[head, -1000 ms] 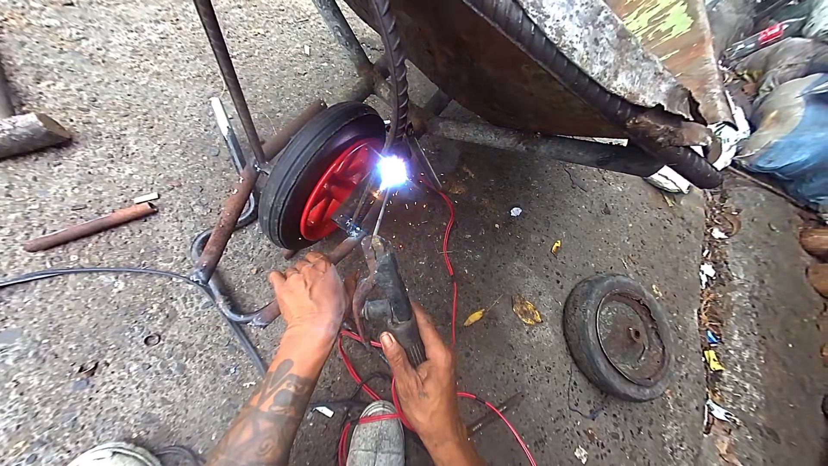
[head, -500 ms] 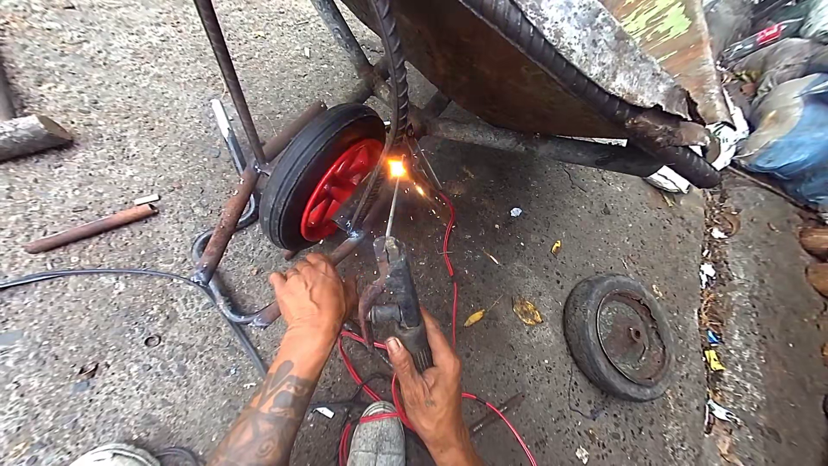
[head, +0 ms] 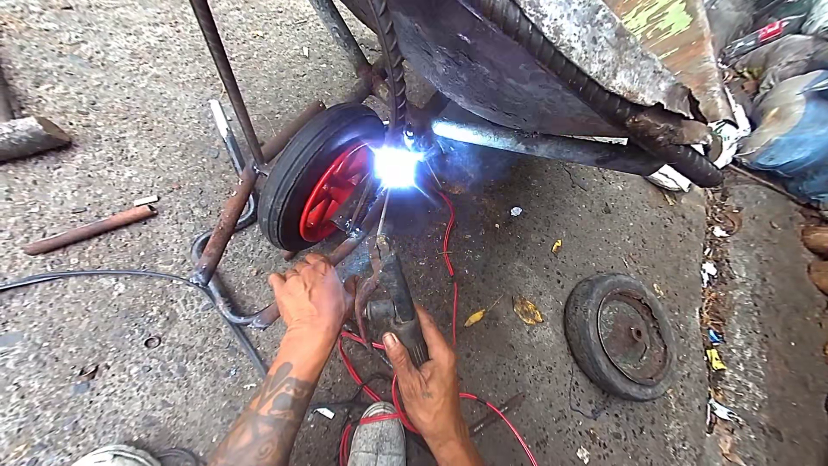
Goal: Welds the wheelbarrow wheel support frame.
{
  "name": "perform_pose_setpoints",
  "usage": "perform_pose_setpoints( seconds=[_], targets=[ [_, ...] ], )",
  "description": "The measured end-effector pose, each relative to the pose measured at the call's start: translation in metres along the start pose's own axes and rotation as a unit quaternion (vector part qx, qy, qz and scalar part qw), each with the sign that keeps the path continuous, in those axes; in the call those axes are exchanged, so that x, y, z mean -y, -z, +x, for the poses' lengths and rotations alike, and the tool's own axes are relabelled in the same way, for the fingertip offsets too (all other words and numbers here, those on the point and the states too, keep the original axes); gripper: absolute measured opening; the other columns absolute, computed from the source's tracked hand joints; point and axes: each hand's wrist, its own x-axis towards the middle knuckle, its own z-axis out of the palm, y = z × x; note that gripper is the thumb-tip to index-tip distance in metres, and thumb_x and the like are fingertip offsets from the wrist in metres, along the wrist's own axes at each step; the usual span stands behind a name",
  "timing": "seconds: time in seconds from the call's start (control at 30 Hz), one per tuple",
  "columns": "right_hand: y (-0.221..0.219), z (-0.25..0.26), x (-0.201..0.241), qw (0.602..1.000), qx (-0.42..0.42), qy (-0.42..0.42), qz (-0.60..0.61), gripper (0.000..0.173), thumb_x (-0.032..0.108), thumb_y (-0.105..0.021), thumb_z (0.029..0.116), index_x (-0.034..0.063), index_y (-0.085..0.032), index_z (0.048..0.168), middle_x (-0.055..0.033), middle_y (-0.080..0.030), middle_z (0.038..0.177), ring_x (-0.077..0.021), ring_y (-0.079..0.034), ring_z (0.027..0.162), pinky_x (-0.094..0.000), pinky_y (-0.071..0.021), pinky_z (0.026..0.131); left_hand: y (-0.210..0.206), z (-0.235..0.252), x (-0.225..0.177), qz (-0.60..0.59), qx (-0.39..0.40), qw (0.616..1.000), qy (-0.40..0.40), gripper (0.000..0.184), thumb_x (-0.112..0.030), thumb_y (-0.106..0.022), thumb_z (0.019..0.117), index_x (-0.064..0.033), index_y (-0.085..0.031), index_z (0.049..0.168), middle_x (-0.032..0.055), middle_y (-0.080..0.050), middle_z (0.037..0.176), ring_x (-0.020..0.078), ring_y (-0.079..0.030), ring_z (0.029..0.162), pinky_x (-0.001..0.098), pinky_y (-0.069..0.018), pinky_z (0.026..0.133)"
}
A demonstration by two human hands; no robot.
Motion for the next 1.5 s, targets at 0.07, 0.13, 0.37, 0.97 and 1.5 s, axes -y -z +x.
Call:
perform_pose_setpoints(
  seconds=[0.07,0.13,0.37,0.97,1.5],
  targets=[
    [-0.001,0.0,0.0,1.0,-0.003,0.0,0.0,0.053,0.029,-0.069,0.0958,-0.0045,-0.06,0.136,-0.0105,-0.073,0.12,-0.0083,-0.071,0.104,-0.0265,-0.0597,0.091,0.0,0.0,0.0,-0.002,-0.006,1.0,-0.002,0.062,-0.048,-0.068,0.0917,0.0098,-0.06,0.113,0.0286,-0.068,0.103,0.0454,-0.067,0.103,0.0605,-0.0459,0.095],
    [-0.001,0.0,0.0,1.0,-0.003,0.002,0.001,0.053,0.028,-0.069,0.0961,-0.0052,-0.06,0.137,-0.0109,-0.072,0.12,-0.0086,-0.071,0.104,-0.0268,-0.0598,0.092,0.001,0.0,-0.001,0.008,0.008,1.0,0.004,0.063,-0.05,-0.067,0.0921,0.0085,-0.059,0.115,0.0271,-0.068,0.105,0.0437,-0.066,0.106,0.0592,-0.0453,0.096],
    [-0.002,0.0,0.001,1.0,0.001,-0.006,-0.001,0.052,0.029,-0.069,0.0959,-0.0037,-0.061,0.136,-0.0096,-0.073,0.119,-0.0077,-0.071,0.102,-0.0266,-0.0605,0.089,0.0,0.001,0.0,-0.008,-0.006,1.0,-0.004,0.062,-0.049,-0.07,0.091,0.0088,-0.059,0.112,0.0275,-0.068,0.101,0.0447,-0.067,0.103,0.0606,-0.0461,0.095],
    [0.002,-0.004,0.001,0.998,-0.027,0.032,0.04,0.052,0.026,-0.069,0.0957,-0.0096,-0.06,0.133,-0.0128,-0.072,0.118,-0.0076,-0.071,0.102,-0.024,-0.0594,0.091,0.002,0.0,0.001,-0.006,-0.003,1.0,-0.006,0.063,-0.05,-0.068,0.0926,0.0094,-0.059,0.114,0.0294,-0.067,0.104,0.0462,-0.067,0.104,0.0613,-0.0452,0.095],
    [0.053,-0.009,-0.023,0.984,-0.169,-0.043,0.031,0.049,0.021,-0.069,0.094,-0.0107,-0.059,0.13,-0.0025,-0.073,0.094,0.0007,-0.067,0.073,-0.0156,-0.0577,0.068,0.018,-0.011,0.016,-0.032,0.01,0.998,-0.054,0.074,-0.06,-0.063,0.0935,0.006,-0.058,0.126,0.0277,-0.067,0.116,0.0435,-0.065,0.114,0.0596,-0.0438,0.103]
  ],
)
